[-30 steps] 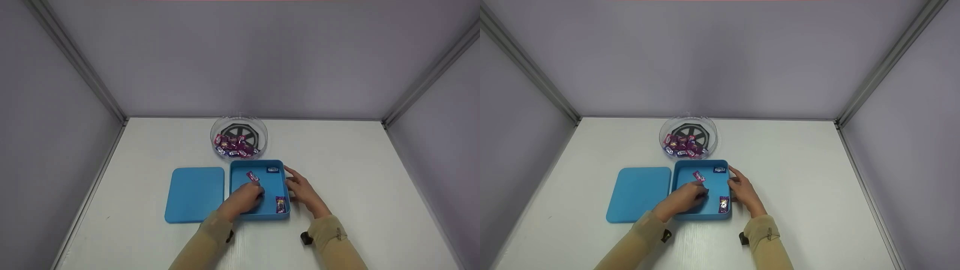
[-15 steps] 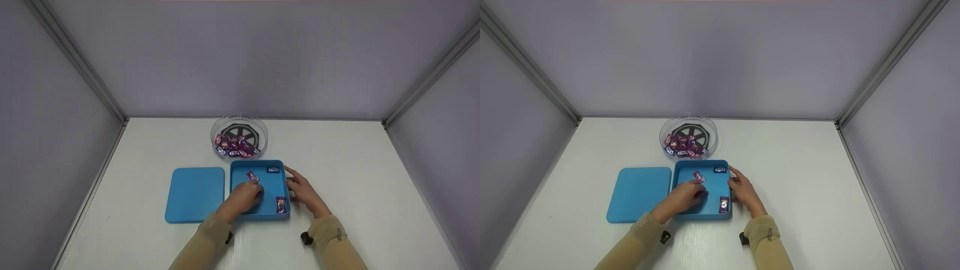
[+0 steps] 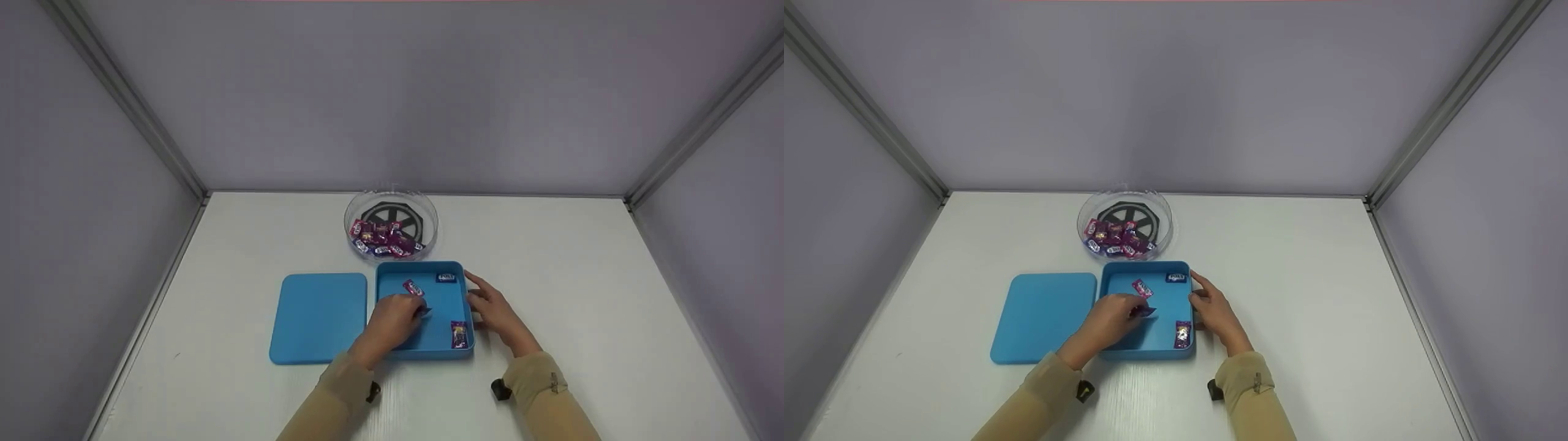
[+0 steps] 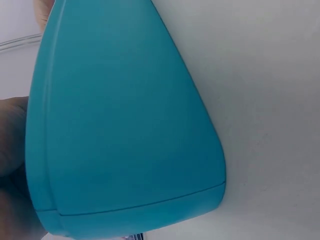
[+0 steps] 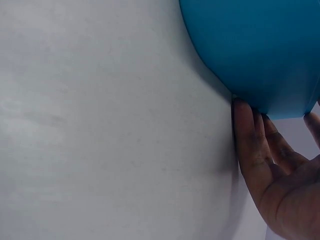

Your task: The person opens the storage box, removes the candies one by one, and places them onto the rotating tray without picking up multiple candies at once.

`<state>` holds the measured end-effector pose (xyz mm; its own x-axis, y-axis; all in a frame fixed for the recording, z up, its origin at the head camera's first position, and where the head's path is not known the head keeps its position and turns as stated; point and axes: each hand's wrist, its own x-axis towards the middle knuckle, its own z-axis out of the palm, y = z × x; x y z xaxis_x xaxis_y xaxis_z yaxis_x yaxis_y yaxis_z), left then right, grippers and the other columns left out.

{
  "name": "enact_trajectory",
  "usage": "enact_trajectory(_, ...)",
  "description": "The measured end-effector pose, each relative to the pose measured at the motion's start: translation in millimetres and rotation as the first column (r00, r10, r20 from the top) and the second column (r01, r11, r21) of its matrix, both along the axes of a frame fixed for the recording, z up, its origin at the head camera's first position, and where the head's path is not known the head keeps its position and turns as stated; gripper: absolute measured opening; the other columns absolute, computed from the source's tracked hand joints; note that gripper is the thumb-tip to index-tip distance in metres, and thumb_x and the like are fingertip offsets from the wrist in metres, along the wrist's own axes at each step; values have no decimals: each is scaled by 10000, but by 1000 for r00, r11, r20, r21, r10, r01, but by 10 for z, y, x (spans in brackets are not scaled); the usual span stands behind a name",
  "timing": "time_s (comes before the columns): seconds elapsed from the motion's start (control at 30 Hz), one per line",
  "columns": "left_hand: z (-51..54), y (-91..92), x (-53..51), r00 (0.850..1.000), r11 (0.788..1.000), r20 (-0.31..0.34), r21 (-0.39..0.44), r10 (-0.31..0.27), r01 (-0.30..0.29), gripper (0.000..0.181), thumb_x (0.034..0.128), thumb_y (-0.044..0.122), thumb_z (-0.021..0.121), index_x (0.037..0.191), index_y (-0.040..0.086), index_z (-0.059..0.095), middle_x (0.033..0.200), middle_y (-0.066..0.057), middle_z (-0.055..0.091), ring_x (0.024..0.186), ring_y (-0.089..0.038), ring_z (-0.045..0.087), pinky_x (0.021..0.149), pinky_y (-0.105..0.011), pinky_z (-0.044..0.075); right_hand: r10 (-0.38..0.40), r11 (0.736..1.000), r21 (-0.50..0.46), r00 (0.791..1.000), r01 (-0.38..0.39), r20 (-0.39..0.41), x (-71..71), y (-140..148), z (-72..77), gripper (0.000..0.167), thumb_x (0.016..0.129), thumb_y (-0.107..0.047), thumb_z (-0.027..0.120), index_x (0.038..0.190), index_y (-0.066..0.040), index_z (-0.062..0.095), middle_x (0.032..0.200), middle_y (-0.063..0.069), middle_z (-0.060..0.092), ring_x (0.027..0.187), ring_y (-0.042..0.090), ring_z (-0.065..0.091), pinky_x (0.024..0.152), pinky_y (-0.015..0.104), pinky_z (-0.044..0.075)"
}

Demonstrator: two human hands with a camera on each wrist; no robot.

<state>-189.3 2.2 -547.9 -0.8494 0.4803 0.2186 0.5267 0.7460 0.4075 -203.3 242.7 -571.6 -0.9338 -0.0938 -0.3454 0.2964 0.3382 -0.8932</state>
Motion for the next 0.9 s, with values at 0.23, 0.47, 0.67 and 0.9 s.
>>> enact_trajectory(0.23, 54, -86, 4, 1000, 993, 12, 112, 29, -30, 85, 911, 115, 708, 986, 96, 744, 910, -27, 732, 828, -153, 694, 764, -320, 558, -7, 1000, -6, 1000, 7, 1, 17, -5, 27, 557, 1011, -201, 487, 1537, -306, 337, 1426, 199, 464, 1156, 383, 578, 769, 473, 559)
enact_trajectory(0.47, 97, -175, -21, 996, 976, 51, 204, 70, -79, 97, 913, 60, 681, 997, 75, 727, 934, -43, 709, 873, -163, 673, 774, -327, 553, -9, 1000, 4, 1000, 9, 3, 20, -11, 31, 549, 1017, -208, 484, 1536, -314, 338, 1429, 191, 464, 1159, 379, 576, 786, 480, 555)
enact_trajectory(0.67, 115, -278, -77, 991, 966, -66, 241, 113, -94, 138, 876, 30, 706, 1008, 62, 735, 937, -65, 696, 856, -188, 667, 740, -354, 551, -12, 1000, 2, 1000, 12, 5, 9, -15, 22, 554, 1014, -206, 486, 1536, -317, 336, 1429, 190, 463, 1151, 371, 581, 772, 469, 558)
enact_trajectory(0.9, 133, -388, -161, 972, 947, -137, 286, 191, -146, 107, 851, 32, 734, 946, 82, 731, 895, -40, 697, 776, -170, 661, 668, -353, 542, -10, 1000, 1, 1000, 10, -2, 14, -11, 22, 553, 1012, -206, 492, 1533, -316, 343, 1420, 188, 474, 1148, 368, 583, 783, 475, 555)
